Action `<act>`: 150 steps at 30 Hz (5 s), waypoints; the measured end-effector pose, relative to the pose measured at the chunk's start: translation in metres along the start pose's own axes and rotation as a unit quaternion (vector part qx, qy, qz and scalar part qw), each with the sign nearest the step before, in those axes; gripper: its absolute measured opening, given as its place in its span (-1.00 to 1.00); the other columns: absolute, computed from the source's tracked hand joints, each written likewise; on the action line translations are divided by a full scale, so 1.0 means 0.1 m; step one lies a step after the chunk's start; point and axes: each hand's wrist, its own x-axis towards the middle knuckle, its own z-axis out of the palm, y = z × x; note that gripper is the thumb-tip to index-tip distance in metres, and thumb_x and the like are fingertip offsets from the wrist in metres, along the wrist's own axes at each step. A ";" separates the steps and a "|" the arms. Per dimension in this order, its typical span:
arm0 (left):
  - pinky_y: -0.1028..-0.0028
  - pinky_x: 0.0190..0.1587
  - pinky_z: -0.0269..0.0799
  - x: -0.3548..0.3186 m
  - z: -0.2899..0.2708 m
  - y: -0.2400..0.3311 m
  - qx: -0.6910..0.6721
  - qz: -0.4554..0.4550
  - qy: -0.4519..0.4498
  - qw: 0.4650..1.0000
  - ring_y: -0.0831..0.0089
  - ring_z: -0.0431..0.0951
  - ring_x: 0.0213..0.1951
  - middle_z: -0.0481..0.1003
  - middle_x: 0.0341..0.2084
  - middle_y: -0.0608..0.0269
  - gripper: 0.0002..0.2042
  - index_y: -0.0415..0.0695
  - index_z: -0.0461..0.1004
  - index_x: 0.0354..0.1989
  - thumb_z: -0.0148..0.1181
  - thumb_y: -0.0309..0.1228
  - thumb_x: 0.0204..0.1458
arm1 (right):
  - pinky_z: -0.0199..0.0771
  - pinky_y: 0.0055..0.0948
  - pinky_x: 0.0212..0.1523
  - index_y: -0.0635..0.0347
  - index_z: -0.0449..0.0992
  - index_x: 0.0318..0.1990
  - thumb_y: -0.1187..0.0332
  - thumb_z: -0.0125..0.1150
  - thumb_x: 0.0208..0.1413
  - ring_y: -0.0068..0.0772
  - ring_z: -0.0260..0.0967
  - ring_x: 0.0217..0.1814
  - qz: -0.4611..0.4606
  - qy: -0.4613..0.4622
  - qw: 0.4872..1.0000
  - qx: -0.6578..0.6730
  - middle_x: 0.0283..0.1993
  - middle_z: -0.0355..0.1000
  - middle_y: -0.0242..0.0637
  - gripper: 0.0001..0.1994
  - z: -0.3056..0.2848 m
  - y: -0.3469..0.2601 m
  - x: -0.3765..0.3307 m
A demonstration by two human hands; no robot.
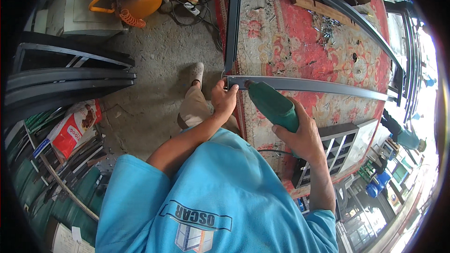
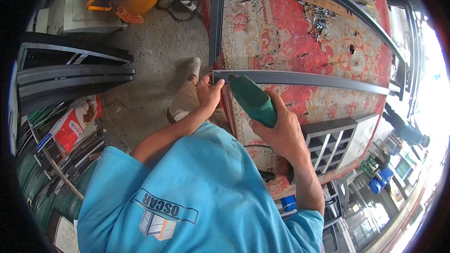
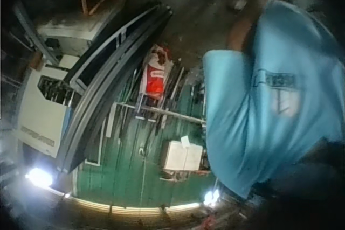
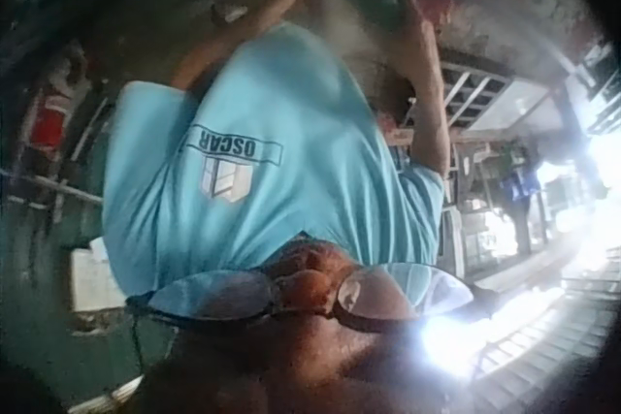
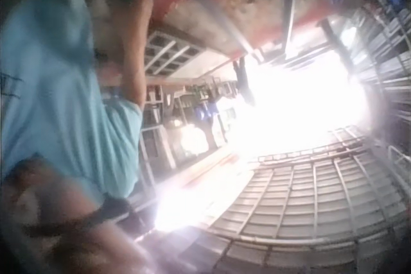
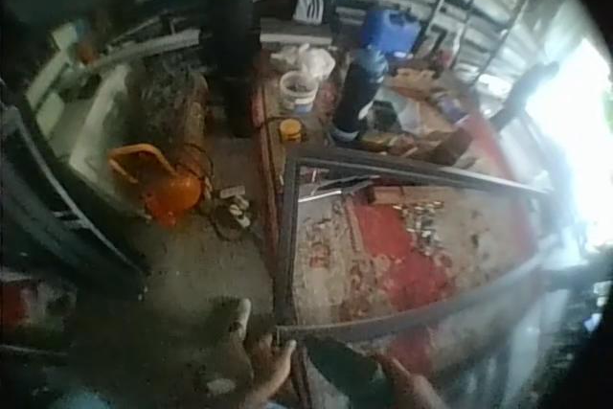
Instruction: Assemble a metal frame using a drill and a riveting tool.
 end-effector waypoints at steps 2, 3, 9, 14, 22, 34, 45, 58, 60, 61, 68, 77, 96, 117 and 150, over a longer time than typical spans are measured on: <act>0.28 -0.20 0.47 0.09 0.07 -0.28 -0.020 0.023 0.001 1.000 0.16 0.63 -0.32 0.62 -0.38 0.07 -0.73 -0.23 0.55 -0.17 0.34 -0.41 -0.05 | 0.50 -0.15 0.01 0.23 0.27 0.28 0.24 0.39 -0.09 0.09 0.53 0.01 -0.003 0.000 1.000 -0.008 -0.09 0.54 0.11 -0.27 0.01 -0.09 0.02; 0.26 -0.19 0.47 0.10 0.06 -0.30 -0.036 0.043 -0.002 0.998 0.12 0.63 -0.30 0.61 -0.38 0.05 -0.74 -0.23 0.55 -0.17 0.33 -0.41 -0.05 | 0.51 -0.15 0.00 0.23 0.28 0.27 0.24 0.40 -0.09 0.09 0.54 -0.01 0.006 0.009 1.000 -0.016 -0.11 0.55 0.10 -0.28 0.04 -0.12 0.02; 0.20 -0.11 0.46 0.12 0.03 -0.25 0.033 0.011 -0.042 0.999 0.08 0.61 -0.23 0.61 -0.36 0.03 -0.74 -0.22 0.54 -0.17 0.30 -0.40 -0.04 | 0.54 -0.16 -0.06 0.20 0.34 0.23 0.20 0.43 -0.10 0.07 0.56 -0.05 0.000 0.007 0.999 -0.035 -0.12 0.56 0.06 -0.31 0.12 -0.36 0.03; 0.28 -0.27 0.48 0.15 -0.03 -0.20 0.088 0.045 -0.049 0.994 0.18 0.63 -0.36 0.60 -0.43 0.14 -0.75 -0.17 0.54 -0.18 0.30 -0.31 0.03 | 0.55 -0.17 -0.08 0.19 0.35 0.22 0.19 0.43 -0.10 0.05 0.56 -0.05 -0.010 0.010 0.997 -0.072 -0.11 0.56 0.07 -0.32 0.20 -0.49 0.09; 0.15 -0.18 0.47 0.13 -0.16 0.07 0.067 0.019 -0.061 0.996 0.02 0.62 -0.28 0.60 -0.41 0.00 -0.76 -0.15 0.55 -0.15 0.23 -0.46 -0.04 | 0.56 -0.21 -0.07 0.19 0.35 0.24 0.19 0.43 -0.11 0.01 0.58 -0.08 -0.009 0.017 0.996 -0.087 -0.15 0.57 0.04 -0.30 0.25 -0.54 0.14; 0.17 0.03 0.43 0.12 -0.30 0.37 0.150 -0.095 -0.108 0.978 0.03 0.46 0.00 0.54 -0.22 0.02 -0.59 0.07 0.55 0.04 0.28 -0.40 -0.08 | 0.57 -0.22 -0.09 0.17 0.35 0.24 0.21 0.41 -0.10 -0.02 0.59 -0.10 0.014 0.016 0.995 -0.096 -0.16 0.57 0.05 -0.32 0.27 -0.67 0.17; 0.14 -0.20 0.44 0.20 -0.05 -0.02 0.061 -0.053 -0.095 0.992 0.05 0.60 -0.22 0.58 -0.36 0.12 -0.86 -0.11 0.53 -0.24 0.25 -0.44 0.01 | 0.55 -0.04 -0.21 0.11 0.33 0.20 0.20 0.38 -0.10 0.11 0.56 -0.24 -0.047 -0.034 0.978 -0.201 -0.30 0.56 0.03 -0.35 0.34 -0.90 0.24; 0.14 -0.21 0.47 0.12 -0.20 0.21 0.080 -0.038 -0.065 0.994 0.06 0.61 -0.24 0.60 -0.37 0.11 -0.83 -0.12 0.54 -0.22 0.24 -0.49 -0.03 | 0.54 -0.12 -0.17 0.06 0.39 0.17 0.19 0.39 -0.15 0.02 0.57 -0.19 -0.001 -0.053 0.972 -0.230 -0.28 0.57 -0.06 -0.36 0.26 -0.98 0.32; 0.14 -0.21 0.48 0.04 -0.36 0.52 0.104 -0.055 -0.038 0.992 0.05 0.61 -0.27 0.60 -0.39 0.11 -0.83 -0.12 0.55 -0.24 0.23 -0.51 -0.05 | 0.54 -0.12 -0.16 0.06 0.40 0.17 0.19 0.39 -0.15 0.02 0.57 -0.18 -0.004 -0.047 0.972 -0.230 -0.27 0.57 -0.06 -0.36 0.26 -0.95 0.33; 0.14 -0.21 0.48 0.04 -0.36 0.52 0.104 -0.053 -0.039 0.992 0.05 0.61 -0.27 0.60 -0.39 0.11 -0.83 -0.12 0.55 -0.24 0.23 -0.51 -0.05 | 0.54 -0.13 -0.15 0.06 0.41 0.17 0.19 0.39 -0.16 0.02 0.57 -0.18 -0.009 -0.043 0.972 -0.233 -0.27 0.57 -0.05 -0.36 0.26 -0.95 0.33; 0.16 -0.25 0.46 0.09 -0.29 0.32 0.084 -0.049 -0.064 0.993 0.07 0.61 -0.31 0.59 -0.43 0.12 -0.83 -0.12 0.56 -0.25 0.20 -0.52 -0.07 | 0.55 -0.05 -0.12 0.00 0.39 0.20 0.11 0.35 -0.14 0.10 0.55 -0.18 -0.043 -0.039 0.968 -0.244 -0.29 0.56 0.03 -0.34 0.27 -0.90 0.29; 0.30 -0.22 0.48 0.26 -0.26 -0.12 0.024 0.012 -0.123 0.992 0.17 0.63 -0.31 0.62 -0.38 0.05 -0.67 -0.15 0.56 -0.12 0.24 -0.28 -0.06 | 0.52 -0.17 -0.07 0.10 0.38 0.25 0.15 0.42 -0.13 0.05 0.56 -0.10 -0.009 -0.022 0.991 -0.135 -0.19 0.58 0.01 -0.29 0.08 -0.77 -0.05; 0.21 -0.16 0.50 -0.15 0.05 0.03 0.249 0.373 -0.330 0.831 0.21 0.53 -0.17 0.44 -0.29 0.28 -0.75 -0.04 0.62 -0.11 0.30 -0.36 0.01 | 0.44 -0.40 0.06 0.27 0.36 0.23 0.32 0.41 -0.10 -0.42 0.51 -0.01 0.155 0.142 0.966 0.150 -0.08 0.57 -0.16 -0.33 0.21 0.27 -1.15; 0.32 -0.26 0.54 -0.02 0.22 -0.23 0.211 0.400 -0.272 0.849 0.30 0.59 -0.31 0.50 -0.39 0.38 -0.89 0.00 0.67 -0.34 0.32 -0.35 -0.06 | 0.49 -0.44 -0.04 0.25 0.36 0.24 0.31 0.43 -0.08 -0.47 0.54 -0.10 0.144 0.124 0.978 0.087 -0.14 0.58 -0.19 -0.33 0.35 0.32 -0.74; 0.38 -0.41 0.52 0.00 0.25 -0.31 0.151 0.461 -0.218 0.847 0.35 0.54 -0.38 0.42 -0.51 0.39 -0.94 0.01 0.52 -0.52 0.25 -0.43 -0.05 | 0.58 -0.13 -0.12 0.00 0.37 0.22 0.19 0.35 -0.17 0.02 0.58 -0.19 0.102 -0.015 0.976 -0.193 -0.27 0.58 -0.09 -0.32 0.16 -0.03 -0.30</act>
